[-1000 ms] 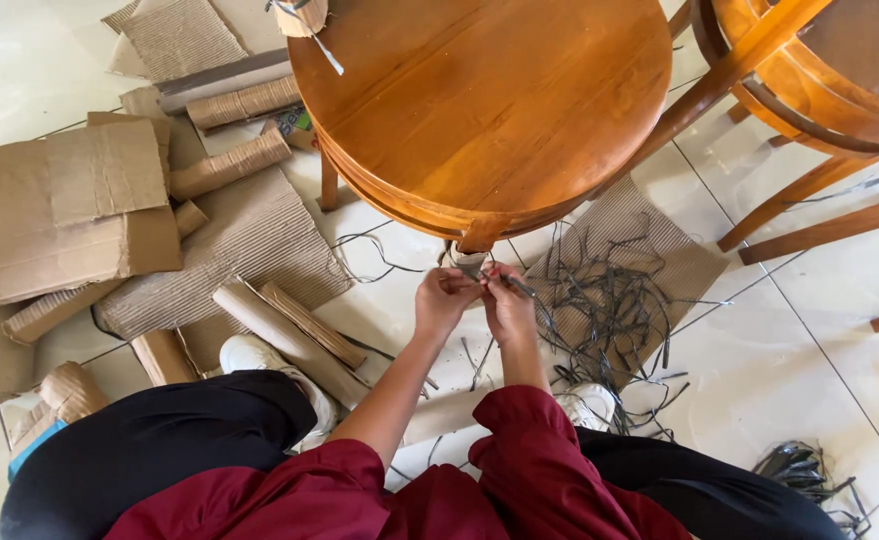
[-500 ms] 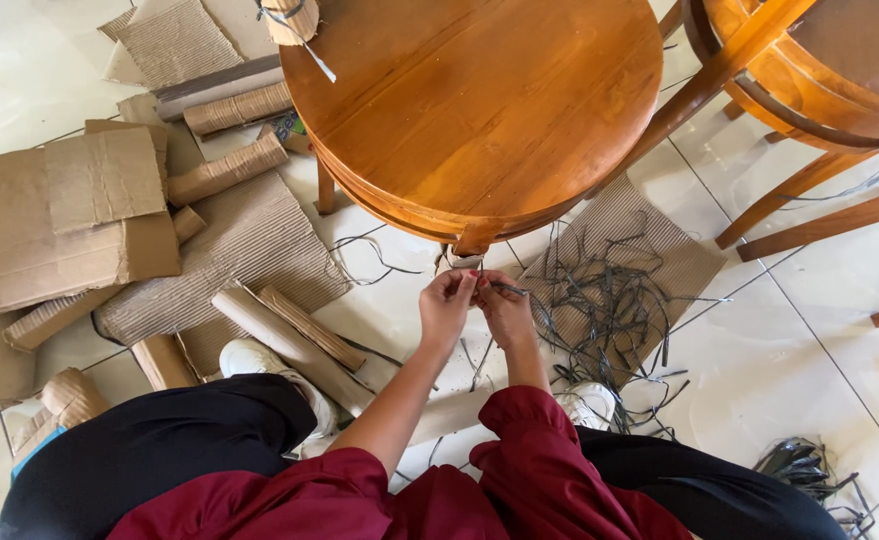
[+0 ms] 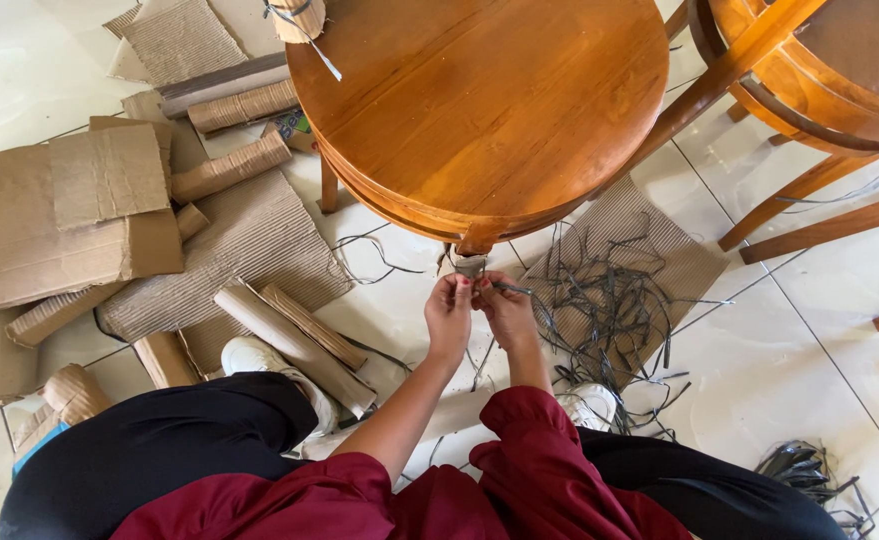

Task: The person unwraps wooden stools and uses scissors to cut the plastic straps binding the legs and cardboard padding.

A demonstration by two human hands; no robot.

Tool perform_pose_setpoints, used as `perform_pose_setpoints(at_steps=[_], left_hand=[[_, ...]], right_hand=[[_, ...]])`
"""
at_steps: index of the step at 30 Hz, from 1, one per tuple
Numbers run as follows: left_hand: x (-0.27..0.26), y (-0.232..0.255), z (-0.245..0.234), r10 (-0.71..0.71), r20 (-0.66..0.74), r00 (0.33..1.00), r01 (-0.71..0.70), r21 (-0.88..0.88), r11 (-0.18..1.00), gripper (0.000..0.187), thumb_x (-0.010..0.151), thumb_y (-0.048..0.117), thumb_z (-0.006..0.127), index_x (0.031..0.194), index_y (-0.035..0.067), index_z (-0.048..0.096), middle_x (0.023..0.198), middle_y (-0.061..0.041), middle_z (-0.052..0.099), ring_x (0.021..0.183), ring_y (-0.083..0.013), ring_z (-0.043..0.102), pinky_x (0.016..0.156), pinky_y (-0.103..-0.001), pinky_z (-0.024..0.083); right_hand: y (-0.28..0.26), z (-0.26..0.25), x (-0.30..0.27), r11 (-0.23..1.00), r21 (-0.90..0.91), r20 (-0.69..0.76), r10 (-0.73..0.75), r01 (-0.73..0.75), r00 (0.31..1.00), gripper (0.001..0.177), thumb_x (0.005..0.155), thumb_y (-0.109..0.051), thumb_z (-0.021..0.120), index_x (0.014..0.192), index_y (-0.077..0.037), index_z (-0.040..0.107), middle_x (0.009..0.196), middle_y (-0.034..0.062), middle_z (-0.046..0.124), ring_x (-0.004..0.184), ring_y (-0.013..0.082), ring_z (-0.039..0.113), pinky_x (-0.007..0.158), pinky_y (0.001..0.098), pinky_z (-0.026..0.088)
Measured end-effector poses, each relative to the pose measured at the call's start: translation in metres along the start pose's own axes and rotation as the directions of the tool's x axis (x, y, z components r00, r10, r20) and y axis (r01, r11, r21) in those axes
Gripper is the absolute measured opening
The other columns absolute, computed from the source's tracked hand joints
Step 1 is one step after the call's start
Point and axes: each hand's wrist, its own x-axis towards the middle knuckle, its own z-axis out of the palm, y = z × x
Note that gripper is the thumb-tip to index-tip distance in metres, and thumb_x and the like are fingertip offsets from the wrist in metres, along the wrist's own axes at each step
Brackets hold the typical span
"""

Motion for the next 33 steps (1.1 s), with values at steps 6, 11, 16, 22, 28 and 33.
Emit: perform_pose_setpoints(at_steps=[6,11,16,22,28,33], left_hand=[[-0.002,0.001,0.010,-0.087,-0.119,0.989,0.029,-0.423,0.906,0.016,0.111,0.013,0.042,0.098,0.013,0.052,0.080,0.006,0.047,0.081,-0.0064,0.054,0.087,-0.024,0.047],[0.018,-0.009,-0.002,-0.237,-0.106,0.966,0.131,-0.589,0.797,0.017,0.110,0.009,0.042,0.095,0.013,0.050,0.072,0.008,0.044,0.077,-0.0123,0.061,0.091,-0.027,0.051],[0.038,-0.010,-0.018,-0.304,-0.103,0.947,0.142,-0.716,0.683,0.016,0.109,0.010,0.043,0.094,0.015,0.048,0.070,0.008,0.042,0.073,-0.0111,0.060,0.095,-0.034,0.056],[0.053,0.020,-0.027,-0.400,-0.120,0.909,0.130,-0.829,0.544,0.022,0.107,0.011,0.041,0.087,0.016,0.050,0.066,0.009,0.047,0.062,-0.0080,0.054,0.076,-0.027,0.057],[0.109,-0.017,-0.051,-0.512,-0.005,0.859,0.244,-0.875,0.418,0.041,0.111,0.023,0.023,0.079,0.018,0.047,0.063,0.014,0.033,0.055,-0.0063,0.037,0.056,-0.022,0.037],[0.125,-0.008,-0.041,-0.526,0.058,0.848,0.290,-0.883,0.370,0.041,0.112,0.024,0.019,0.082,0.018,0.046,0.067,0.012,0.035,0.055,-0.0052,0.036,0.053,-0.020,0.033]], right_hand=[[-0.005,0.004,0.000,0.995,0.040,-0.013,0.087,-0.086,0.996,0.022,0.100,-0.013,0.067,0.114,0.005,0.069,0.089,0.0212,0.070,0.064,0.0307,0.070,0.064,0.0410,0.063],[-0.024,0.014,-0.004,0.990,0.097,-0.118,0.115,-0.104,0.986,0.023,0.101,-0.011,0.063,0.116,0.004,0.068,0.092,0.0229,0.073,0.073,0.0326,0.077,0.064,0.0408,0.065],[-0.030,0.024,-0.006,0.994,0.071,-0.223,0.099,-0.085,0.970,0.032,0.102,-0.019,0.063,0.128,-0.001,0.067,0.091,0.0241,0.072,0.083,0.0337,0.078,0.065,0.0375,0.066],[-0.045,0.048,-0.016,0.958,-0.213,-0.305,-0.254,0.194,0.918,0.022,0.103,-0.011,0.059,0.120,-0.006,0.073,0.088,0.0247,0.075,0.077,0.0292,0.078,0.054,0.0208,0.052],[-0.066,0.070,-0.032,0.600,-0.635,0.023,-0.614,0.486,0.789,0.025,0.107,-0.012,0.054,0.122,-0.012,0.074,0.097,0.0142,0.078,0.090,0.0260,0.076,0.084,0.0360,0.055],[-0.038,0.076,-0.038,0.514,-0.533,0.133,-0.733,0.672,0.667,0.024,0.106,-0.008,0.052,0.112,-0.001,0.074,0.069,0.0104,0.069,0.074,0.0257,0.073,0.081,0.0363,0.055]])
